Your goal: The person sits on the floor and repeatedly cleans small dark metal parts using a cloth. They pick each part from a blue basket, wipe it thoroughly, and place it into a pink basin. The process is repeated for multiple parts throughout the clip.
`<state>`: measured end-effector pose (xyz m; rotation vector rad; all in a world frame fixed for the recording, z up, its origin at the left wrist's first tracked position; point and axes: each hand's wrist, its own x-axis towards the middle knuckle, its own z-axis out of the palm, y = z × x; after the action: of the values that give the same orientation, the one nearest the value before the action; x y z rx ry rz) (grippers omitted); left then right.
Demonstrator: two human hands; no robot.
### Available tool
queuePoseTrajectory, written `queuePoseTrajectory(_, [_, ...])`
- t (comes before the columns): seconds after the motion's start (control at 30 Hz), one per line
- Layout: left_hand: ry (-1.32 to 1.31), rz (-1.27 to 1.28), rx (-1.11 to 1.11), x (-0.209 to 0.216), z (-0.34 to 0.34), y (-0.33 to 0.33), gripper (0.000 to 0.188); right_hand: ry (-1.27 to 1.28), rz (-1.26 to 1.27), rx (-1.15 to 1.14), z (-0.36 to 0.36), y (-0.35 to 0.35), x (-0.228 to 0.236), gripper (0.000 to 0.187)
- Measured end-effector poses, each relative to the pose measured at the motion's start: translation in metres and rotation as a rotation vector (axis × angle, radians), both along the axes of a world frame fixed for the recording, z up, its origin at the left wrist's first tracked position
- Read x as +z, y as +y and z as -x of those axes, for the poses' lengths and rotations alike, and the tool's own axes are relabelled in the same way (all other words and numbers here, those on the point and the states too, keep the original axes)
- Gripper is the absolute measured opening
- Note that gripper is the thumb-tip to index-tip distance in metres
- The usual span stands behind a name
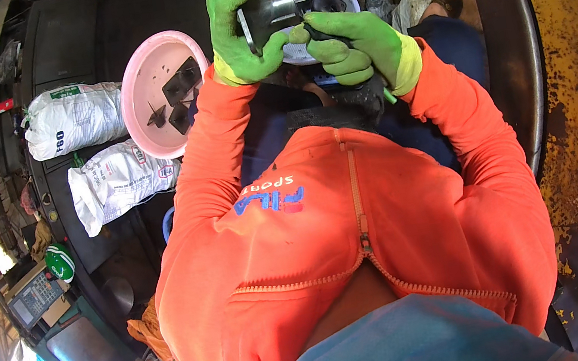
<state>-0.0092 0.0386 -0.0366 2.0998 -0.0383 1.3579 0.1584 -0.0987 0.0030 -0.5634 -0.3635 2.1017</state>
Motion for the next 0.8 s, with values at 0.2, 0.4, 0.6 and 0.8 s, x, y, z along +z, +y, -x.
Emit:
queuePoseTrajectory(0.2, [-0.108, 0.252, -0.219, -0.008, -0.007, -0.012, 0.110, -0.558, -0.279, -0.314, -0.015, 0.016, -0.008, 0.030])
queuePoseTrajectory(0.4, [-0.033, 1.045, -0.516, -0.009, -0.008, -0.040, 0.102, -1.139, -0.897, -0.575, -0.028, 0.032, -0.022, 0.024])
queuePoseTrajectory(0.6, [-0.125, 1.991, -0.624, -0.020, 0.003, -0.053, 0.071, -1.636, -1.803, -0.565, -0.030, 0.034, -0.033, 0.046])
queuePoseTrajectory(0.8, [-0.201, 1.702, -0.654, -0.023, 0.003, -0.033, 0.063, -1.343, -0.779, -0.510, -0.035, 0.032, -0.031, 0.025])
